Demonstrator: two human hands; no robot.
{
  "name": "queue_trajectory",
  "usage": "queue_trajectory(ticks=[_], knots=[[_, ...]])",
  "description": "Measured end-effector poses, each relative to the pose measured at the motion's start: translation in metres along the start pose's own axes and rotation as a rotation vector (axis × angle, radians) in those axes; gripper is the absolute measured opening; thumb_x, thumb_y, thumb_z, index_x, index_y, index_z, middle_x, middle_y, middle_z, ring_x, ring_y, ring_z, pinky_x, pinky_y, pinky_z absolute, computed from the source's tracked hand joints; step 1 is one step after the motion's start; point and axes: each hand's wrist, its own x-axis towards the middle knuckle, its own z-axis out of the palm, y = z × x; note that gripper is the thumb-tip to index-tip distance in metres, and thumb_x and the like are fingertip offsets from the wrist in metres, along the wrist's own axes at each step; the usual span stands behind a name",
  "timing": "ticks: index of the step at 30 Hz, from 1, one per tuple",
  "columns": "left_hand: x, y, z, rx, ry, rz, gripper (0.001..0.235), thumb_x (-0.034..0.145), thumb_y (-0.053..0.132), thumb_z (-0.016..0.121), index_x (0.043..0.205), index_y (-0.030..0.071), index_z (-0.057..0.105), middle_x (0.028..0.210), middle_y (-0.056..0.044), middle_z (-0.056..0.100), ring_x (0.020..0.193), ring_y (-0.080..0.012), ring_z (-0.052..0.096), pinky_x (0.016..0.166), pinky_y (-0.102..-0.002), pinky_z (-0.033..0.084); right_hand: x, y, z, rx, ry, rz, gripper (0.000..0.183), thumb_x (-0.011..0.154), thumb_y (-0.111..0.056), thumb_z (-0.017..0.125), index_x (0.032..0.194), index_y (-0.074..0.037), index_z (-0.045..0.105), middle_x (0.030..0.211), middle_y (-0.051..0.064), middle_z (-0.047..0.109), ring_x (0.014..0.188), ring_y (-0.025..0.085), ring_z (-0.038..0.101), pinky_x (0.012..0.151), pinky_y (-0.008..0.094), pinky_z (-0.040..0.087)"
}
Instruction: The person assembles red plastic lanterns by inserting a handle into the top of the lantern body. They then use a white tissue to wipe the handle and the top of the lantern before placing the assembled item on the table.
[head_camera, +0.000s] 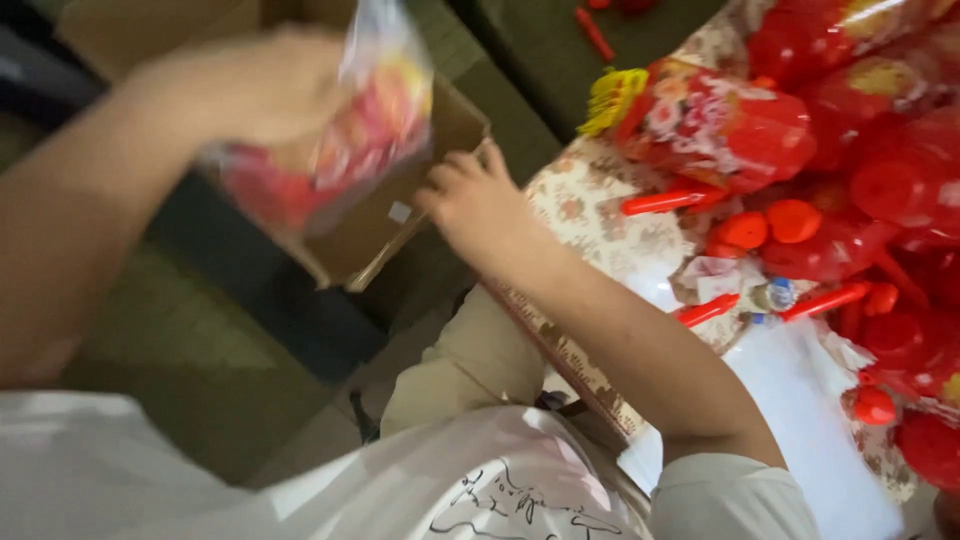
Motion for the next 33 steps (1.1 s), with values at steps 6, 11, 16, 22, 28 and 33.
queue_trajectory(ticks=[6,11,16,22,28,33], knots=[[0.051,0.007,0.026,-0.019,-0.12,0.092,0.044,0.108,0.031,0.034,0.132,0.01,0.064,0.125,-0.024,0.07,0.109,-0.0399,0.07,0.097,-0.052,0.048,0.004,0.003,0.027,-0.105,0.237,0.015,0.009,0.083,-0.016,0.074,0.089,-0.023,0.077,0.09,0.003,0.073,0.097,0.026,0.069,0.103,0.064,0.041],[0.081,0.009,0.048,0.011,-0.163,0.087,0.044,0.106,0.029,0.036,0.132,0.008,0.065,0.125,-0.024,0.07,0.109,-0.0404,0.07,0.095,-0.053,0.05,0.013,0.005,0.046,-0.118,0.345,0.008,0.005,0.078,-0.019,0.075,0.079,-0.023,0.077,0.077,0.003,0.071,0.082,0.026,0.07,0.097,0.065,0.046],[0.107,0.007,0.08,0.025,-0.224,0.07,0.045,0.103,0.027,0.038,0.133,0.007,0.065,0.125,-0.024,0.071,0.11,-0.0408,0.07,0.094,-0.054,0.051,0.012,0.002,0.046,-0.091,0.326,-0.027,0.006,0.077,-0.012,0.076,0.076,-0.018,0.078,0.074,0.007,0.072,0.075,0.03,0.071,0.096,0.066,0.047],[0.126,-0.001,0.11,0.052,-0.292,0.053,0.045,0.101,0.024,0.04,0.133,0.004,0.065,0.125,-0.025,0.071,0.11,-0.0414,0.071,0.092,-0.055,0.053,0.013,-0.004,0.044,-0.092,0.361,-0.007,0.005,0.075,-0.009,0.077,0.074,-0.014,0.078,0.072,0.009,0.071,0.073,0.031,0.07,0.097,0.067,0.046],[0.135,0.0,0.133,0.074,-0.339,0.014,0.046,0.098,0.021,0.042,0.133,0.002,0.066,0.125,-0.025,0.072,0.111,-0.0419,0.071,0.09,-0.056,0.055,0.011,-0.005,0.043,-0.102,0.385,-0.007,0.003,0.074,-0.01,0.077,0.074,-0.013,0.078,0.072,0.01,0.071,0.072,0.031,0.07,0.096,0.067,0.046],[0.126,-0.011,0.148,0.09,-0.383,-0.019,0.047,0.096,0.019,0.044,0.134,0.0,0.066,0.126,-0.026,0.072,0.112,-0.0424,0.071,0.089,-0.057,0.057,-0.007,-0.012,0.024,-0.084,0.456,-0.021,0.003,0.082,-0.007,0.075,0.085,-0.008,0.077,0.082,0.014,0.071,0.086,0.036,0.07,0.097,0.063,0.047]])
